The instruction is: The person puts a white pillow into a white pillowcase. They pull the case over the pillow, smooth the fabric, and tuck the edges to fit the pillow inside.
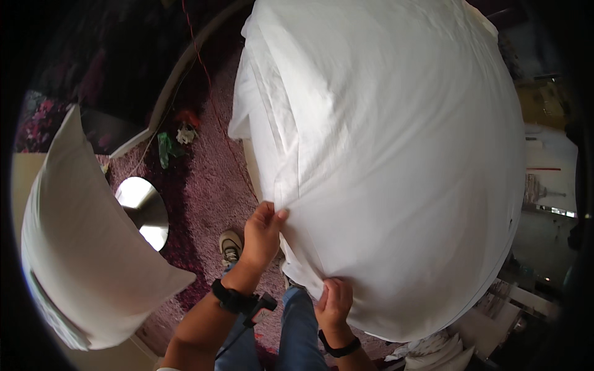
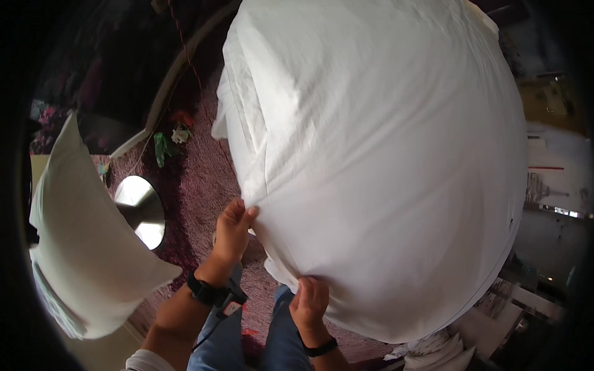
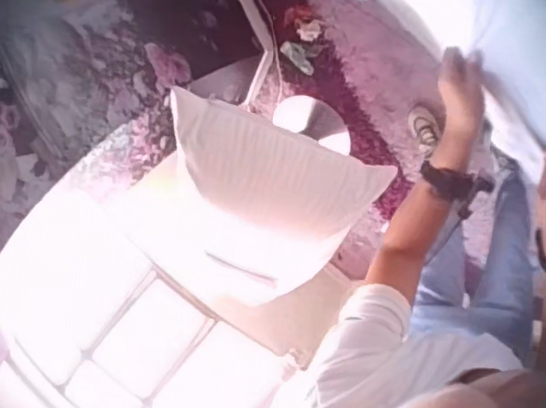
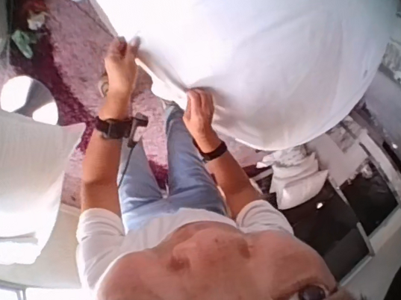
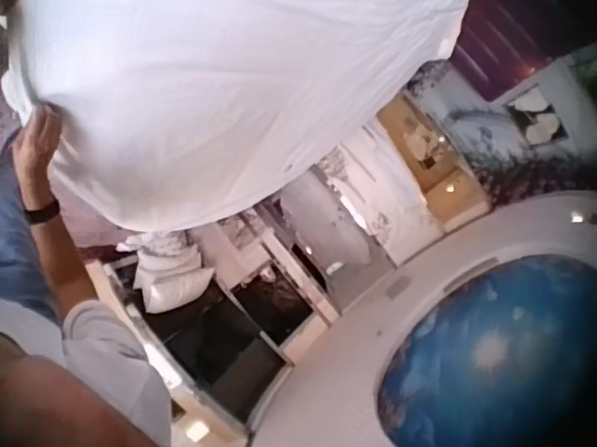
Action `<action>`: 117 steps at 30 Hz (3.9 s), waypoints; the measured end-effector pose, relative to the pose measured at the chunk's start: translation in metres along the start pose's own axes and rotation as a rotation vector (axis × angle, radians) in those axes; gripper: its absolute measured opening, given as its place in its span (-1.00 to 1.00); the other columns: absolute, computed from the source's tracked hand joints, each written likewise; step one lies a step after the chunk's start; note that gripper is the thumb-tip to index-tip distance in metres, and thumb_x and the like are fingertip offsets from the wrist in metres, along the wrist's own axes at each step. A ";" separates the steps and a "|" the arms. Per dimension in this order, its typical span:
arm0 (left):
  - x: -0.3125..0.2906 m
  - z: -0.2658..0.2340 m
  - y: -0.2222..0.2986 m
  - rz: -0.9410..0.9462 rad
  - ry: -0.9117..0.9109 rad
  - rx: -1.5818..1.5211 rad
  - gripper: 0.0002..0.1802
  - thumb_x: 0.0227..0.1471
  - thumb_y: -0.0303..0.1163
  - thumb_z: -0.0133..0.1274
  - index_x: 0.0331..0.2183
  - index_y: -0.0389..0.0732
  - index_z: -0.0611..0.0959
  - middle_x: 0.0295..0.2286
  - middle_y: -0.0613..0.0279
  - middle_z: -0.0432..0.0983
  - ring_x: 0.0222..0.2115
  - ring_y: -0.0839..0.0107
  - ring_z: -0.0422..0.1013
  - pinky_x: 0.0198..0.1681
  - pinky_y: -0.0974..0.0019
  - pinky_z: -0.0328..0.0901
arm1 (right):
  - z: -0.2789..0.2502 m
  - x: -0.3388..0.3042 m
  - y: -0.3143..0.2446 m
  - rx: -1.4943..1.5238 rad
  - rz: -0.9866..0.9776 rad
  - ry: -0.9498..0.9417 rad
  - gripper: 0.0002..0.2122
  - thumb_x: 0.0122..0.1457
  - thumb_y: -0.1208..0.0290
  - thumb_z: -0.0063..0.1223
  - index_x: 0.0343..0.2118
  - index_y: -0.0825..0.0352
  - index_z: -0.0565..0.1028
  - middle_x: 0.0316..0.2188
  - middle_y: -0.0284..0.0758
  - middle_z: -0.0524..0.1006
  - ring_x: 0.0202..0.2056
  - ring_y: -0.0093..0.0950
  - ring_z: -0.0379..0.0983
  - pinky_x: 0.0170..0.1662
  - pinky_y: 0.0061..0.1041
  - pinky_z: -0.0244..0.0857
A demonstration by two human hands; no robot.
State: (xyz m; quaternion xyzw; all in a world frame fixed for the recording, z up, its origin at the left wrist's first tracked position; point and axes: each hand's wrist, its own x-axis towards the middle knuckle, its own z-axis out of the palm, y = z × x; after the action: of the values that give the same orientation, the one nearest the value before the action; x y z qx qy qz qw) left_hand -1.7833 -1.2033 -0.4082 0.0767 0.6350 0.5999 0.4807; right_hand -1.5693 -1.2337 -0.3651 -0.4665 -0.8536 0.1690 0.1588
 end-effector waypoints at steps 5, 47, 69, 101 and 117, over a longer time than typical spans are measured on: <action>-0.010 -0.035 -0.004 -0.084 -0.018 -0.027 -0.88 0.19 -0.40 0.08 -0.35 -0.24 0.55 -0.50 0.48 0.41 -0.45 0.68 0.24 -0.34 0.51 0.20 | 0.000 -0.008 -0.024 0.057 0.097 -0.076 -0.73 -0.06 0.79 -0.06 -0.26 0.38 0.45 -0.34 -0.15 0.45 -0.28 -0.13 0.39 -0.20 -0.17 0.26; 0.197 -0.081 0.104 -0.171 0.007 0.000 -0.56 0.15 -0.03 0.10 -0.15 -0.21 0.57 -0.35 0.37 0.49 -0.36 0.56 0.36 -0.27 0.43 0.24 | 0.086 0.225 -0.096 -0.055 -0.122 -0.027 -0.90 -0.05 0.51 0.14 -0.44 0.24 0.45 -0.45 -0.36 0.42 -0.33 -0.37 0.38 -0.16 -0.30 0.14; 0.382 -0.078 0.190 -0.078 0.186 -0.426 -0.85 0.13 -0.33 0.17 -0.44 -0.15 0.60 -0.48 0.47 0.49 -0.47 0.64 0.35 -0.40 0.52 0.22 | 0.161 0.437 -0.157 -0.406 -0.152 0.129 -0.91 -0.05 0.42 -0.02 -0.50 0.31 0.46 -0.49 -0.33 0.39 -0.37 -0.42 0.33 -0.25 -0.43 0.13; 0.458 -0.100 0.205 -0.021 0.250 -0.360 -0.84 0.05 -0.47 0.20 -0.31 -0.11 0.53 -0.45 0.38 0.49 -0.42 0.47 0.42 -0.41 0.37 0.35 | 0.134 0.476 -0.119 -0.377 0.116 -0.096 -0.38 0.22 0.00 -0.06 0.31 0.12 0.18 0.37 -0.11 -0.03 0.34 0.16 -0.24 0.29 0.25 -0.34; 0.561 -0.078 0.196 -0.485 -0.105 -0.380 -0.48 0.11 0.01 0.15 -0.05 -0.18 0.55 -0.18 0.21 0.54 -0.21 0.41 0.46 -0.15 0.25 0.37 | 0.146 0.628 -0.133 -0.054 0.021 -0.092 -0.43 0.14 0.38 0.08 0.25 0.22 0.27 0.33 -0.13 0.09 0.34 -0.01 -0.06 0.31 0.08 -0.18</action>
State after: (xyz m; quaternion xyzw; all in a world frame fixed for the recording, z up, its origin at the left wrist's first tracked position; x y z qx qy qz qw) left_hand -2.2276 -0.8261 -0.5494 -0.1373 0.4855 0.5710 0.6476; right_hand -2.0542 -0.7879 -0.3659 -0.4713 -0.8593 0.1689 0.1048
